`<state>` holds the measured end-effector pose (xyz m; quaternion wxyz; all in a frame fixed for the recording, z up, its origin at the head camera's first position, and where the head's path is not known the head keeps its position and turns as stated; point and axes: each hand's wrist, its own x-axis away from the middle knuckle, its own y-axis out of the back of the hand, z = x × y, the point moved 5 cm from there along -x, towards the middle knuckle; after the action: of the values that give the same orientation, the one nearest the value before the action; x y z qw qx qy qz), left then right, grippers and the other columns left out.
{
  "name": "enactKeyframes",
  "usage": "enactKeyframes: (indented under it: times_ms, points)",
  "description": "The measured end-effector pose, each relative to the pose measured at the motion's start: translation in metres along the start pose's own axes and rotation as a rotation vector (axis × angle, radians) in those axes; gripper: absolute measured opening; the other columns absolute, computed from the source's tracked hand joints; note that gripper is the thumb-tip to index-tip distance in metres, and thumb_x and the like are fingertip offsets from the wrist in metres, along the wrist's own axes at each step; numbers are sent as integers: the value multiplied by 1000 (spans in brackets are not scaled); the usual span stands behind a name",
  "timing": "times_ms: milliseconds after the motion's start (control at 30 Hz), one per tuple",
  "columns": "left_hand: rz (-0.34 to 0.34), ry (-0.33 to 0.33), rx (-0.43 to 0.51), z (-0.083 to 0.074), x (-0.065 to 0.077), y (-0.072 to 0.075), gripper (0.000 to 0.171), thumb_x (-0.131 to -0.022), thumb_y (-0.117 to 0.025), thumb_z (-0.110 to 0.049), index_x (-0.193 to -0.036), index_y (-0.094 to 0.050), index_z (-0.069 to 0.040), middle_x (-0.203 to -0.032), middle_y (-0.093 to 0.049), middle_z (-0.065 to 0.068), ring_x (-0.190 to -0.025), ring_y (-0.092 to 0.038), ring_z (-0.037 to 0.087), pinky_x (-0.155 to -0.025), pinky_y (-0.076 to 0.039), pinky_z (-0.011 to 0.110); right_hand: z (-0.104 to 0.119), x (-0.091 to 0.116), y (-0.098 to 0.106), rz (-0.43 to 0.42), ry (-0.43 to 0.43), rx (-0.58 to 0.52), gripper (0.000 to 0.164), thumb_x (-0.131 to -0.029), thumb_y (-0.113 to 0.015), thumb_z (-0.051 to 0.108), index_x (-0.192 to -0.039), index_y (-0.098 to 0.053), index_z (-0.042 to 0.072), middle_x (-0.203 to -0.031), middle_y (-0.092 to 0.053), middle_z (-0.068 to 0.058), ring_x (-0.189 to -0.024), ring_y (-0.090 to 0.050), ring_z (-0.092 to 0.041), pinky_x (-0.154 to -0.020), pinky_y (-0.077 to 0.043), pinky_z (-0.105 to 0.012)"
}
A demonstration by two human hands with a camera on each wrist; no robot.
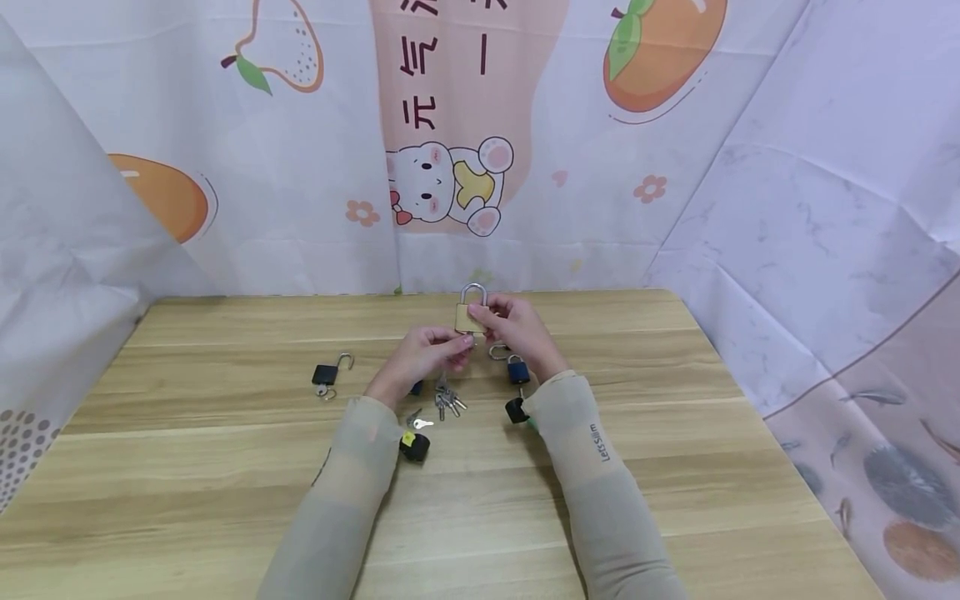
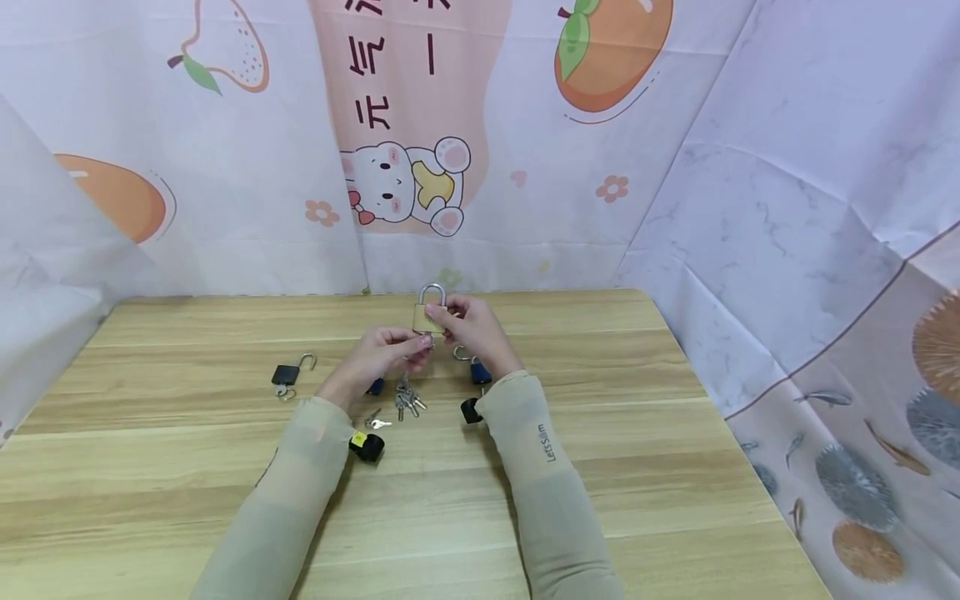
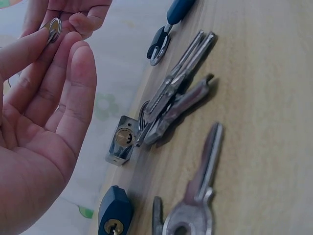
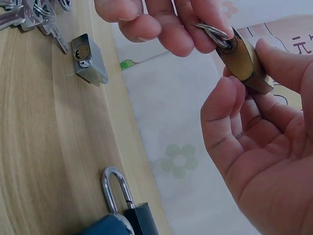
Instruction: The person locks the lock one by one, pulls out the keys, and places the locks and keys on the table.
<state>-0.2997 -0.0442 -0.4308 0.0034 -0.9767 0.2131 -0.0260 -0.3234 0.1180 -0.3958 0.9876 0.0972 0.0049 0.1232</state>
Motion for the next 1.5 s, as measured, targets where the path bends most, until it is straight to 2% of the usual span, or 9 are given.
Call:
enactKeyframes:
  times_ms: [67, 233, 300, 533, 700, 867, 1000, 1200, 1500]
  points:
    - [9, 17, -28, 1, 1, 0, 34, -98, -69, -18, -115, -68, 12, -109, -69, 30, -86, -69, 26, -82, -59, 36, 0, -1, 1, -18, 8, -21, 27, -100, -68, 31, -102, -67, 5, -91, -62, -11, -72, -57, -18, -82, -56, -52]
    - [79, 67, -108, 7, 1, -4, 33, -96, -73, -20, -115, -71, 7, -109, -72, 23, -95, -70, 35, -85, -59, 39, 0, -3, 13, -117, 63, -154, 22, -101, -67, 26, -94, -64, 5, -80, -58, -6, -69, -55, -14, -65, -55, -28]
    - [96, 72, -122, 7, 1, -6, 33, -95, -73, -21, -115, -71, 6, -109, -72, 24, -94, -71, 35, -83, -60, 39, 0, -3, 17, -140, 81, -192, 22, -100, -67, 23, -91, -63, 4, -80, -57, -7, -68, -55, -13, -62, -54, -24]
    - [119, 57, -282, 4, 3, -9, 21, -95, -72, -20, -105, -77, -2, -94, -72, 21, -64, -66, 17, -64, -59, 31, 1, -1, 16, -98, 54, -104, 25, -99, -70, 26, -99, -67, 1, -90, -61, -17, -66, -59, -18, -66, -57, -30]
    - [87, 36, -457, 5, 5, -13, 14, -92, -74, -18, -91, -79, -5, -76, -69, 6, -48, -48, 9, -47, -44, 23, 0, -1, 13, -51, 39, -49, 34, -99, -69, 28, -102, -65, -6, -88, -60, -20, -66, -57, -17, -72, -58, -40]
    - [60, 72, -609, 8, 5, -20, 34, -90, -72, -19, -58, -64, -9, -51, -51, -7, -41, -39, 7, -40, -33, 21, -4, -2, 9, -20, 21, -70, 32, -100, -69, 22, -100, -63, -9, -82, -58, -16, -65, -53, -15, -66, -55, -32]
    - [58, 107, -720, 10, 5, -25, 46, -90, -73, -24, -49, -53, -15, -42, -41, -8, -36, -40, 8, -37, -35, 22, -8, -3, 7, 6, -6, -72, 29, -99, -69, 24, -102, -64, -5, -81, -57, -10, -65, -54, -17, -65, -55, -34]
    - [49, 91, -766, 13, 4, -27, 50, -89, -74, -23, -46, -48, -18, -40, -38, -9, -35, -37, 6, -36, -30, 21, -13, -3, 6, 33, -37, -14, 27, -99, -69, 27, -102, -66, 0, -80, -57, -3, -65, -54, -18, -72, -57, -43]
    - [44, 63, -815, 12, 3, -26, 57, -89, -77, -28, -43, -44, -20, -39, -34, -11, -35, -32, 3, -37, -24, 21, -25, -6, 3, 93, -70, 98, 30, -99, -70, 28, -109, -69, 0, -78, -56, -2, -62, -54, -16, -61, -54, -29]
